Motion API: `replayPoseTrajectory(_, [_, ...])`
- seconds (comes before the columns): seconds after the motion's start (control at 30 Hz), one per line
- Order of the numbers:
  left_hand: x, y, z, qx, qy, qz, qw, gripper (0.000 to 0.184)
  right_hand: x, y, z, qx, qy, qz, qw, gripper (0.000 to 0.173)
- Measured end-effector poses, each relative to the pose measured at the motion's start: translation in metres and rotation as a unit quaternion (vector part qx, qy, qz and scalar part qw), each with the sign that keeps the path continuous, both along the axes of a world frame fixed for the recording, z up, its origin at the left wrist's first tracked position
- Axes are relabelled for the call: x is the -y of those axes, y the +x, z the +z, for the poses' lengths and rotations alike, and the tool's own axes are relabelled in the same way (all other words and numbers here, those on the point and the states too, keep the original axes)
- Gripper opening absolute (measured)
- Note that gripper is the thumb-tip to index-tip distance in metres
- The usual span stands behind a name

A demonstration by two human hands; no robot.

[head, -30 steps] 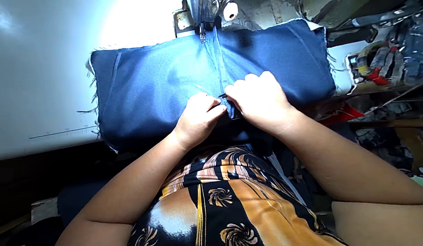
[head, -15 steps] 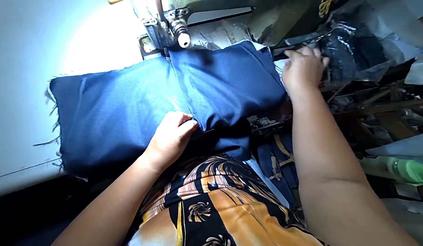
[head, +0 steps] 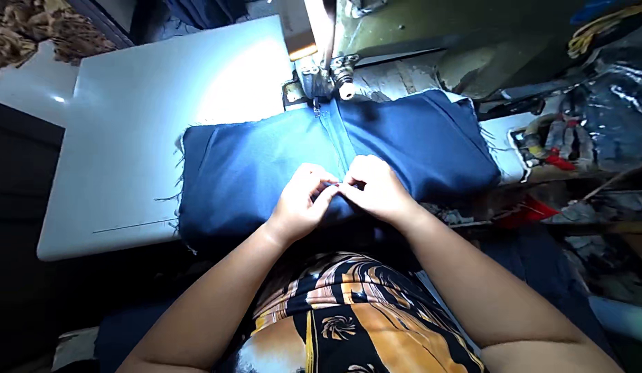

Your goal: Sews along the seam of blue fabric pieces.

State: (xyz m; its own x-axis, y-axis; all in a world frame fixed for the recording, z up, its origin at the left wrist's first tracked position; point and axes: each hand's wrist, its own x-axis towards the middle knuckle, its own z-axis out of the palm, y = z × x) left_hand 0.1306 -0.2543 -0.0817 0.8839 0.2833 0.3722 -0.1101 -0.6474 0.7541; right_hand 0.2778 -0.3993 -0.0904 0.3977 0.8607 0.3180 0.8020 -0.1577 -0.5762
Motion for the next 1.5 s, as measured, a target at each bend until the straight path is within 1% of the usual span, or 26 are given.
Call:
replayPoseTrajectory(0.03, [-0.007,0.007,0.004,0.009,0.011,0.007,1.000,0.017,0.004,-0.003,-0.001,-0.016,0.011,-0.009,1.000,0.028])
replayPoseTrajectory(0.1, [-0.022,0.024,0.010,0.009,0.074,-0.013,0.997,0.019,0.008,-0.011,0.000,-0.030,0.010,-0.032,0.999,0.024])
replayPoseTrajectory(0.17, [-0.035,0.040,0.011,-0.010,0.145,-0.076,0.986,0.021,0.009,-0.015,0.001,-0.040,0.003,-0.045,0.998,0.023])
replayPoseTrajectory(0.23, [-0.042,0.052,0.012,-0.029,0.201,-0.150,0.968,0.021,0.011,-0.015,0.000,-0.043,0.011,-0.043,0.998,0.023])
replayPoseTrajectory(0.33, [-0.041,0.059,0.015,-0.063,0.256,-0.202,0.943,0.024,0.016,-0.013,-0.004,-0.041,0.029,-0.039,0.998,0.022])
replayPoseTrajectory(0.47, [-0.031,0.057,0.018,-0.099,0.296,-0.209,0.927,0.026,0.018,-0.014,-0.004,-0.045,0.038,-0.029,0.998,0.020])
replayPoseTrajectory(0.53, [-0.030,0.057,0.019,-0.108,0.296,-0.207,0.926,0.025,0.018,-0.014,-0.004,-0.052,0.046,-0.023,0.997,0.020])
replayPoseTrajectory(0.67, [-0.030,0.057,0.014,-0.093,0.290,-0.211,0.929,0.024,0.017,-0.016,-0.005,-0.054,0.043,-0.032,0.997,0.020])
replayPoseTrajectory(0.73, [-0.028,0.055,0.005,-0.067,0.280,-0.184,0.940,0.023,0.016,-0.018,-0.004,-0.045,0.020,-0.045,0.998,0.020])
replayPoseTrajectory(0.77, [-0.025,0.052,0.001,-0.060,0.274,-0.149,0.948,0.023,0.015,-0.019,-0.003,-0.036,0.007,-0.050,0.998,0.021])
replayPoseTrajectory(0.83, [-0.017,0.042,-0.002,-0.088,0.241,-0.053,0.965,0.022,0.014,-0.023,-0.002,-0.017,-0.009,-0.059,0.998,0.021])
replayPoseTrajectory(0.9, [-0.011,0.037,0.001,-0.140,0.198,0.041,0.969,0.040,0.012,-0.025,-0.002,-0.006,-0.017,-0.070,0.997,0.021])
replayPoseTrajectory(0.97, [-0.009,0.036,0.002,-0.180,0.172,0.088,0.965,0.052,0.010,-0.025,-0.002,-0.004,-0.019,-0.073,0.997,0.021])
replayPoseTrajectory(1.17, [-0.005,0.037,0.007,-0.213,0.164,0.085,0.960,0.063,0.010,-0.022,-0.001,-0.020,-0.009,-0.064,0.998,0.021])
replayPoseTrajectory(1.37, [-0.002,0.038,0.008,-0.220,0.176,0.088,0.956,0.059,0.010,-0.018,-0.002,-0.024,-0.010,-0.052,0.998,0.022])
replayPoseTrajectory(1.5, [-0.006,0.031,0.002,-0.196,0.183,0.074,0.961,0.054,0.018,-0.004,0.000,0.027,0.062,0.004,0.998,0.025])
